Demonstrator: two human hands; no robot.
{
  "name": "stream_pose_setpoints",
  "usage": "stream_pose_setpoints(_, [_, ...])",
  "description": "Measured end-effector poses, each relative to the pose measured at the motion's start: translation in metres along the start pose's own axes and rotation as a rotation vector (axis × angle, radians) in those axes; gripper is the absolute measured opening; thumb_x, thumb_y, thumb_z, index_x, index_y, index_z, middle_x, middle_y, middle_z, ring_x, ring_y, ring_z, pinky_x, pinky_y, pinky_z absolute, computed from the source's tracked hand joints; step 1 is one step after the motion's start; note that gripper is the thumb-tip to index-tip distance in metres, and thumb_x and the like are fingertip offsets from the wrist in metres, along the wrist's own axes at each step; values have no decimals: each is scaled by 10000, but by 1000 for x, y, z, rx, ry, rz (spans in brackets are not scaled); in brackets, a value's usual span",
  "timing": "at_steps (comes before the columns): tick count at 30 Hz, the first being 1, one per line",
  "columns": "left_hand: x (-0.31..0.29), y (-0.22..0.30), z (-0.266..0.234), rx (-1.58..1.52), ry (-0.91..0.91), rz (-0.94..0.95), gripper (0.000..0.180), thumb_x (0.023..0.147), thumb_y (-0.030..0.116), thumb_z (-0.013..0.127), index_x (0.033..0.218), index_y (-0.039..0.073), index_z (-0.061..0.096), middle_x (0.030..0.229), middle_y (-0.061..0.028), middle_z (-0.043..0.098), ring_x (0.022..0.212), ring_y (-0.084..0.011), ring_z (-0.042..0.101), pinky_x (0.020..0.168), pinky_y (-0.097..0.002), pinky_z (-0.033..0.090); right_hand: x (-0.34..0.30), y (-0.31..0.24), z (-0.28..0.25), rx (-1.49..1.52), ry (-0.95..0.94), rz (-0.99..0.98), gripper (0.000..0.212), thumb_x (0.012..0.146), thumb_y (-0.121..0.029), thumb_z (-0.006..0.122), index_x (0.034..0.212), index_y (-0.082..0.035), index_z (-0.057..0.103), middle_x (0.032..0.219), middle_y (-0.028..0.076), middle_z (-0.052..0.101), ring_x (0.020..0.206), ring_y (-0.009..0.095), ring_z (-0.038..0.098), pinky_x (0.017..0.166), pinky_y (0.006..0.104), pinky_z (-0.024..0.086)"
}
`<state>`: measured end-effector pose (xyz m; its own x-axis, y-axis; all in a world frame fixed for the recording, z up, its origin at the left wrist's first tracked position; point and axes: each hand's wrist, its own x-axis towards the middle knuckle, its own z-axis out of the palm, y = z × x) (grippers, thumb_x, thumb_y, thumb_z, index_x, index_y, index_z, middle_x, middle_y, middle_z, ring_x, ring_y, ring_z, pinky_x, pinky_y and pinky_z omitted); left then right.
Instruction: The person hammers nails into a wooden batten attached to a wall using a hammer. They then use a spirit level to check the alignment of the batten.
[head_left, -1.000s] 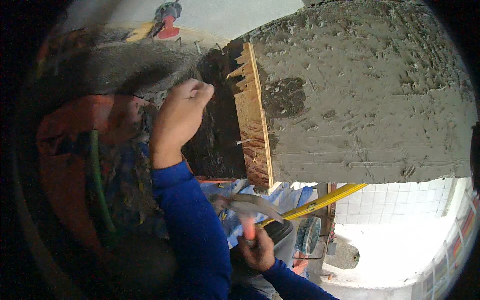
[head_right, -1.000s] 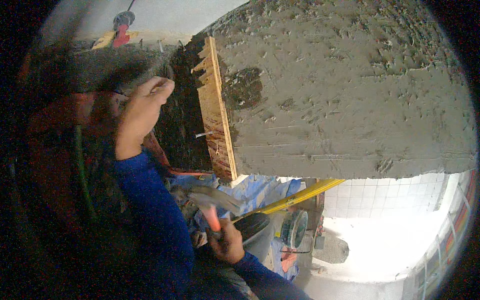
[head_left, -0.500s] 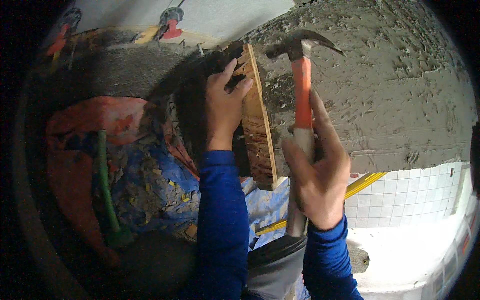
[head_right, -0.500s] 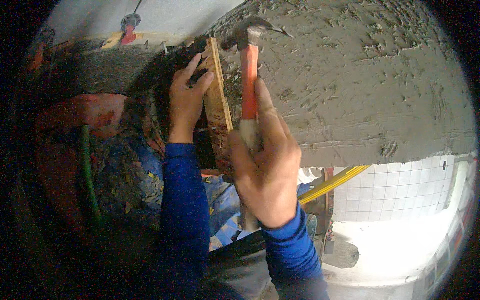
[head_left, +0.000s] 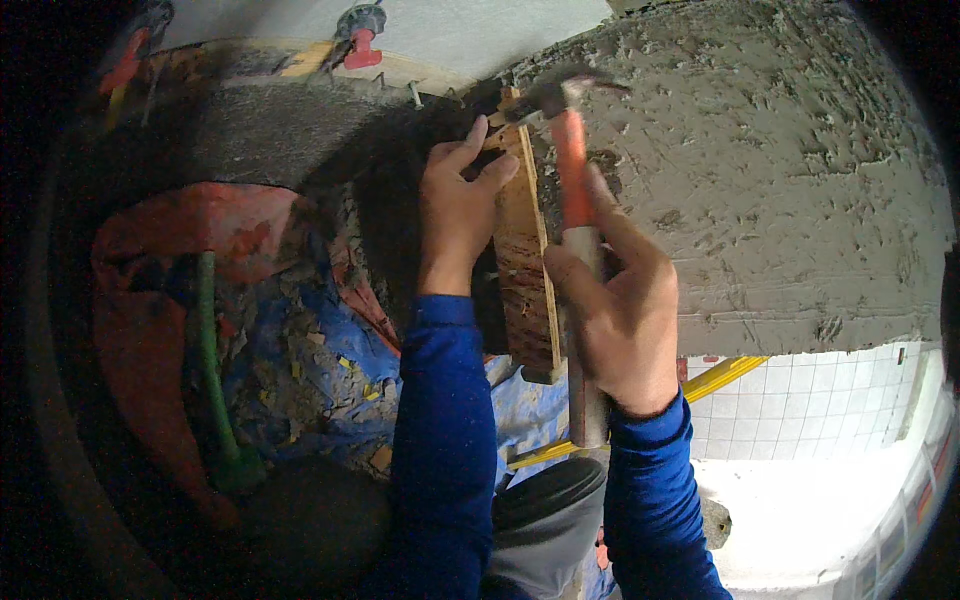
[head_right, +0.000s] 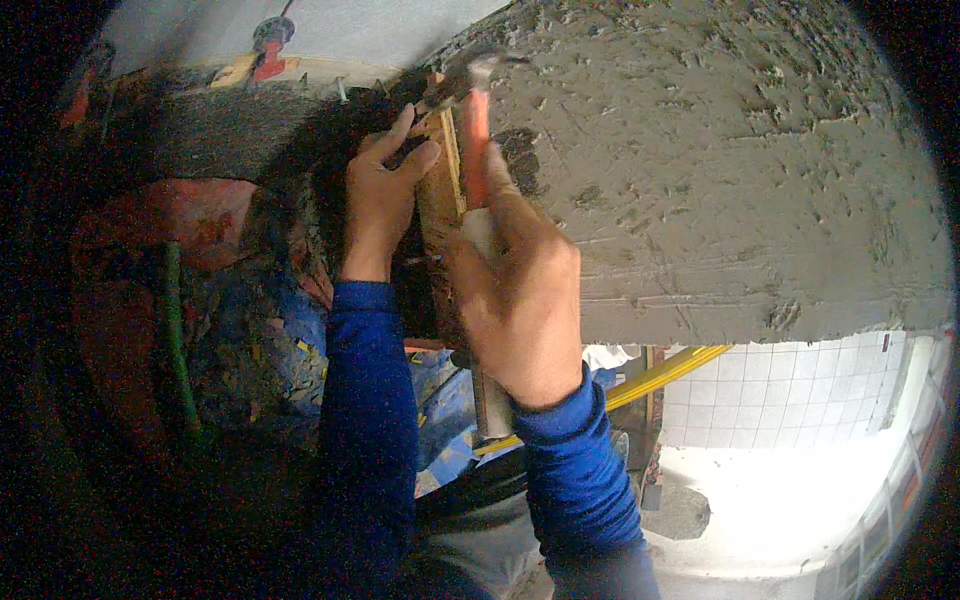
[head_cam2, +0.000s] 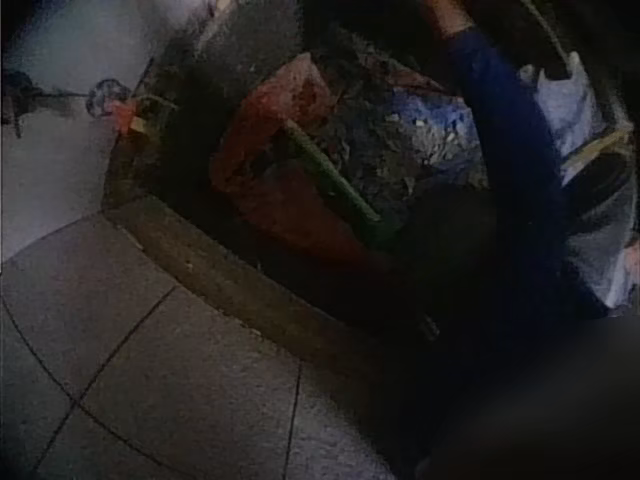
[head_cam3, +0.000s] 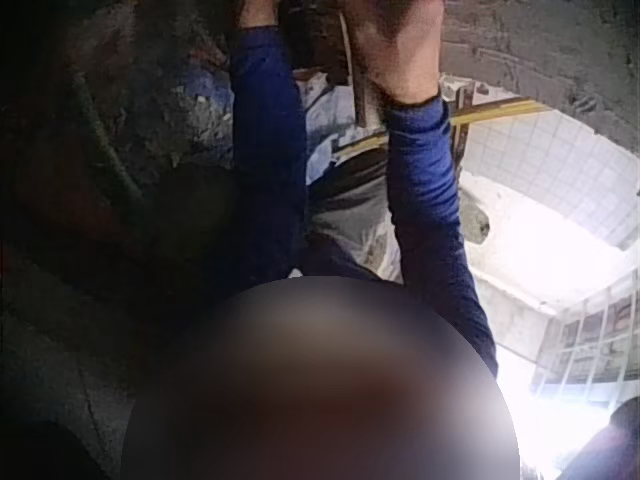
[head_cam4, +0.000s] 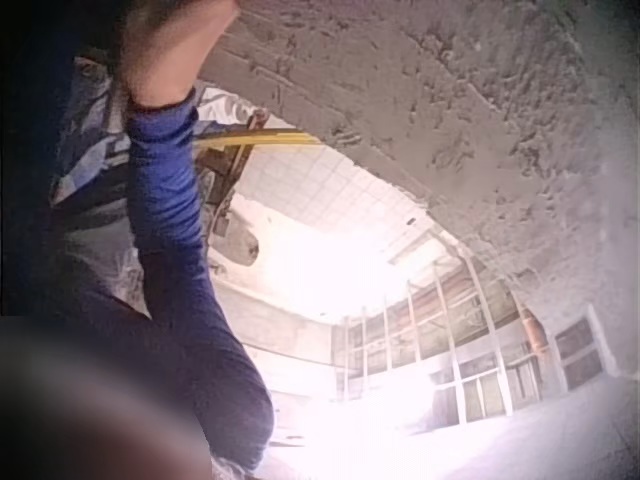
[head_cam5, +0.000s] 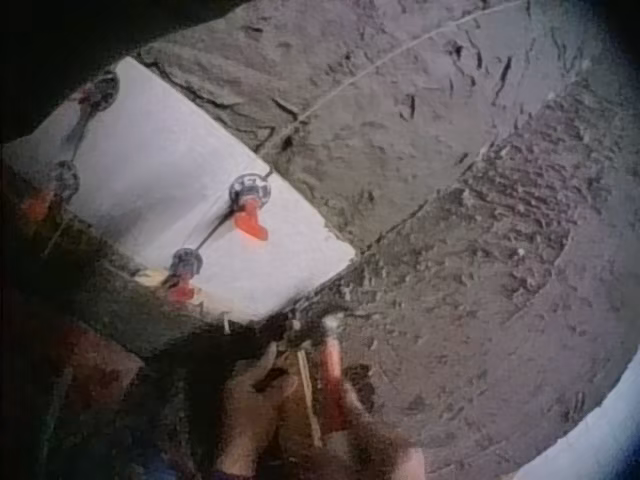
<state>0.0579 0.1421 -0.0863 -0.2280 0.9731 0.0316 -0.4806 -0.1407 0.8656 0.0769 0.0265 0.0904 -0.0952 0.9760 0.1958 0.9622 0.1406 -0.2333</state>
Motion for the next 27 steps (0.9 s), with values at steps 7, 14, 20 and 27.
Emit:
stream_pose_setpoints(7, [-2, 1, 0, 21, -5, -56, 608, 838, 220, 832, 1413, 140, 651, 1300, -201, 668, 1219, -288, 628, 1071, -377, 459, 3, 0, -5, 95, 99, -8, 677, 887, -29, 695, 1500, 117, 447, 1275, 199, 684, 1081, 176, 632, 956, 305, 509])
stream_pose_setpoints(14, [1, -3, 5, 60, 20, -27, 589, 839, 159, 833, 1399, 105, 656, 1176, -158, 644, 1111, -281, 639, 974, -363, 492, 7, 3, -8, 28, 96, 43, 641, 845, -17, 665, 1463, 71, 517, 1131, 300, 691, 994, 278, 712, 866, 365, 542])
stream_pose_setpoints(20, [-1, -6, 5, 28, 22, -5, 581, 848, 197, 830, 1395, 102, 659, 1155, -154, 642, 1101, -283, 635, 966, -359, 492, 7, 3, -3, 22, 104, 42, 628, 842, -20, 676, 1447, 72, 534, 1147, 315, 698, 1062, 309, 726, 894, 365, 545])
stream_pose_setpoints(27, [2, -7, 4, 45, 21, 4, 574, 845, 193, 824, 1386, 90, 664, 1140, -162, 642, 1061, -278, 643, 930, -372, 507, 8, 5, -6, 36, 39, 106, 625, 829, -14, 703, 1428, 76, 552, 1186, 324, 691, 1118, 314, 714, 944, 373, 533])
